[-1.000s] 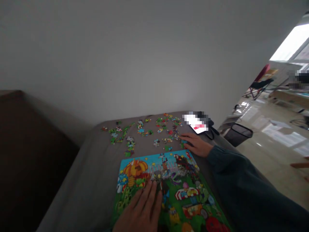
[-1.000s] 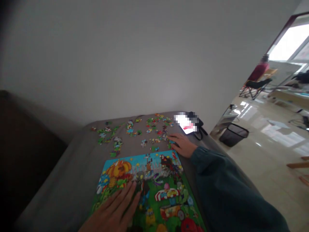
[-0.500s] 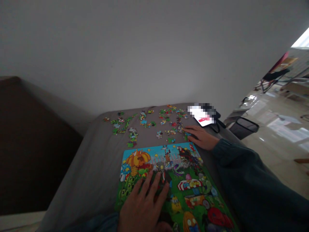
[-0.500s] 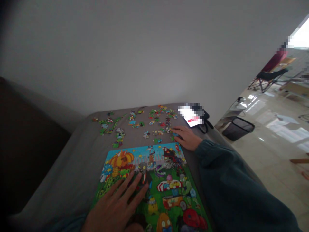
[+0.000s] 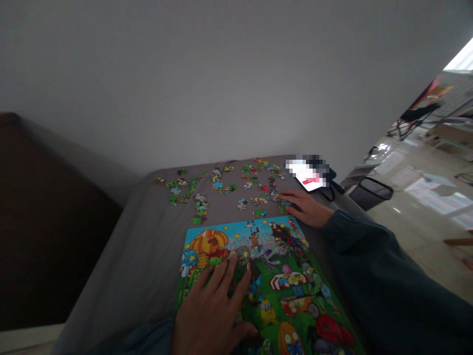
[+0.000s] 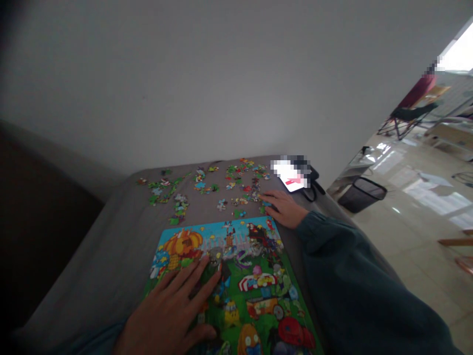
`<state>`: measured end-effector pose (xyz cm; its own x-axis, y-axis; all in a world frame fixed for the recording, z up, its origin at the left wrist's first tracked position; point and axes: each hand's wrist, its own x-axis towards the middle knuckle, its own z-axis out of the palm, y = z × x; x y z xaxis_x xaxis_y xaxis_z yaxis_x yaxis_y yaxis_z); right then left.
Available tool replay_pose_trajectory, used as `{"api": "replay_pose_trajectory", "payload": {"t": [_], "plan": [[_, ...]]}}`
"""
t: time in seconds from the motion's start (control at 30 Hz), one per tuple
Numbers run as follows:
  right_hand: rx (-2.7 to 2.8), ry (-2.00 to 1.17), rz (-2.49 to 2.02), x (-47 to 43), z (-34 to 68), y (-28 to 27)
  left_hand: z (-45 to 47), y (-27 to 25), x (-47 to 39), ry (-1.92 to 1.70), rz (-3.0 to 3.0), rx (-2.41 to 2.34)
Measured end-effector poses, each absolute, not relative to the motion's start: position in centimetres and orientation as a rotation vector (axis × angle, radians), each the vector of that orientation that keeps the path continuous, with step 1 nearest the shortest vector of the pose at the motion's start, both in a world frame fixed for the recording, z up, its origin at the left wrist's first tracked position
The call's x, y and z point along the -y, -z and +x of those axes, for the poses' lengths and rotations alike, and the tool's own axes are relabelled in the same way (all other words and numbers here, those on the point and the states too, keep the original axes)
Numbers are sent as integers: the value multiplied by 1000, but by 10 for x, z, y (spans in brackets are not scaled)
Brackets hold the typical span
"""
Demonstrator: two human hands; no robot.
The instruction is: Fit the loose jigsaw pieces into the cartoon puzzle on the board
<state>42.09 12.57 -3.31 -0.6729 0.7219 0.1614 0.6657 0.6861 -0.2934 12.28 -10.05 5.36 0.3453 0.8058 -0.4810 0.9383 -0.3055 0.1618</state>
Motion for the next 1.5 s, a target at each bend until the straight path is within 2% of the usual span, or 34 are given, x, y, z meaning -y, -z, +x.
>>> {"api": "replay_pose_trajectory", "payload": {"t": [0.47,1.13,1.3,1.43,1.5], "plan": [[2648,-330,-1111,-125,420,30,123,-49,104,310,2246,-1499],[2645,-340,-1127,-125,418,28,122,-59,101,552,2247,-1547],[2625,-362,-1126,-124,415,26,98,-56,88,295,2286,-1586],[2638,-363,-1159,-123,410,25,70,-66,30,-86,2330,-1635],[2634,-364,-1177,-123,409,25,69,-70,-7,-119,2372,-1647]]}}
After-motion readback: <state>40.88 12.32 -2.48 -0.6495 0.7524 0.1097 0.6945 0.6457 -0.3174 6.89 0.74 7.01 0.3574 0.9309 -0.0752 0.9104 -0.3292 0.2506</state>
